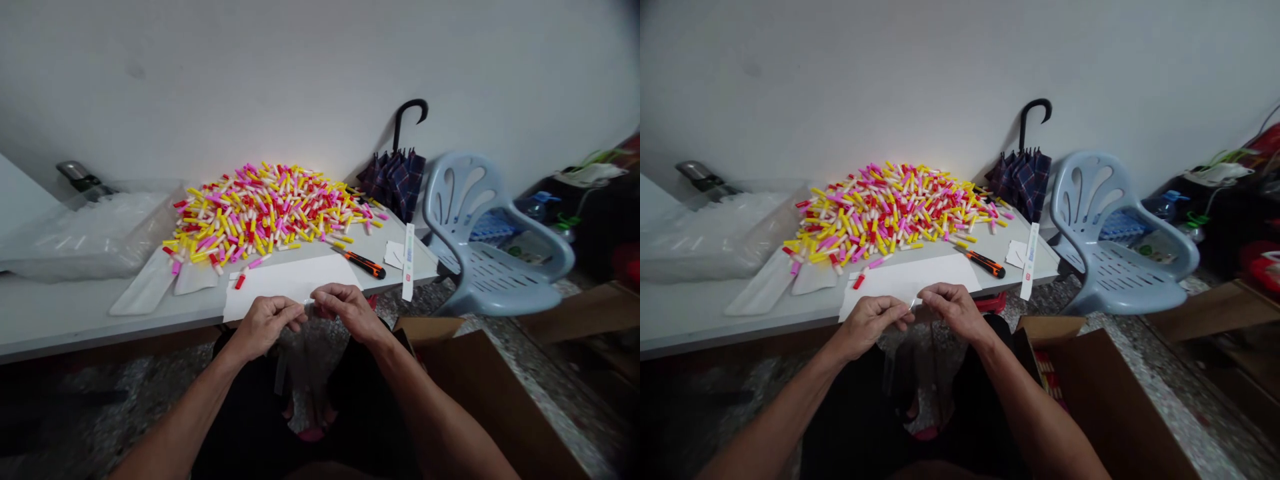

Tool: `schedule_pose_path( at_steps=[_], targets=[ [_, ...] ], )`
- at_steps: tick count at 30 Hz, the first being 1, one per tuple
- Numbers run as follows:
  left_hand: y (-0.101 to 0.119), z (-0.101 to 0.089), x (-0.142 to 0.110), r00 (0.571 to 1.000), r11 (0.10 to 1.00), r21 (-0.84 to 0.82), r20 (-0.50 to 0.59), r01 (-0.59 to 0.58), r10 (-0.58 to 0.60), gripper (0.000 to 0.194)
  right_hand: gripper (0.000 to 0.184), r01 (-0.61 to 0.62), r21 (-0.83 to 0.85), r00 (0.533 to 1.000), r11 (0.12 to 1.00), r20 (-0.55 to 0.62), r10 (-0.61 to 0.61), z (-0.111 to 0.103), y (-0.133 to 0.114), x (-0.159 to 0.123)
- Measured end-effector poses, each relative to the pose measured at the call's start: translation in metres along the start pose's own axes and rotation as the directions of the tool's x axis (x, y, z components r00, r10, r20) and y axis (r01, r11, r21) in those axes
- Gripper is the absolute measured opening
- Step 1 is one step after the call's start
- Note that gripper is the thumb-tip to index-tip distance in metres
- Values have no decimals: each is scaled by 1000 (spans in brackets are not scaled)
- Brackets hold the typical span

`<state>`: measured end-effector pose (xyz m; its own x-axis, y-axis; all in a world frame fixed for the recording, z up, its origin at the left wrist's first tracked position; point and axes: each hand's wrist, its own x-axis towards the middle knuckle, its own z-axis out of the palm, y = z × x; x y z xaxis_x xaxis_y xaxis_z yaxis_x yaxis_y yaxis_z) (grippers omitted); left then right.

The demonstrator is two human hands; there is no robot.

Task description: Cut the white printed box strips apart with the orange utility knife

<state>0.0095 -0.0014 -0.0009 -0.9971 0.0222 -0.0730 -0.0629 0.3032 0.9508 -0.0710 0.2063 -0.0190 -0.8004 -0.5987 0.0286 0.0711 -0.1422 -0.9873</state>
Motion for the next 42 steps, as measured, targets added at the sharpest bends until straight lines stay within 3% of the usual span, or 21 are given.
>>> schedule_pose_path(
  at_steps=[7,12,22,28,32,36,42],
  targets=[
    [-12,19,-10,988,969,-195,62,151,-141,36,36,54,38,976,998,-213,-44,0,12,2],
    [-28,33,-24,973,952,-207,88,227,-213,31,40,57,86,931,995,-365,-22,-3,18,7],
    [-40,33,-44,917,900,-220,228,376,-327,37,51,-20,94,880,995,-471,62,-10,18,24],
    [-42,38,-45,939,895,-284,135,343,-317,36,59,-114,168,914,979,-370,169,-11,15,21],
    [-42,42,-44,951,890,-356,-13,284,-309,38,62,-227,142,955,963,-160,249,-7,11,-2],
    [-41,46,-41,939,885,-384,-109,263,-326,42,54,-274,69,962,959,21,274,1,15,-26],
    [-45,49,-40,933,899,-359,-157,251,-324,49,45,-297,12,953,955,76,295,7,30,-34]
  ],
)
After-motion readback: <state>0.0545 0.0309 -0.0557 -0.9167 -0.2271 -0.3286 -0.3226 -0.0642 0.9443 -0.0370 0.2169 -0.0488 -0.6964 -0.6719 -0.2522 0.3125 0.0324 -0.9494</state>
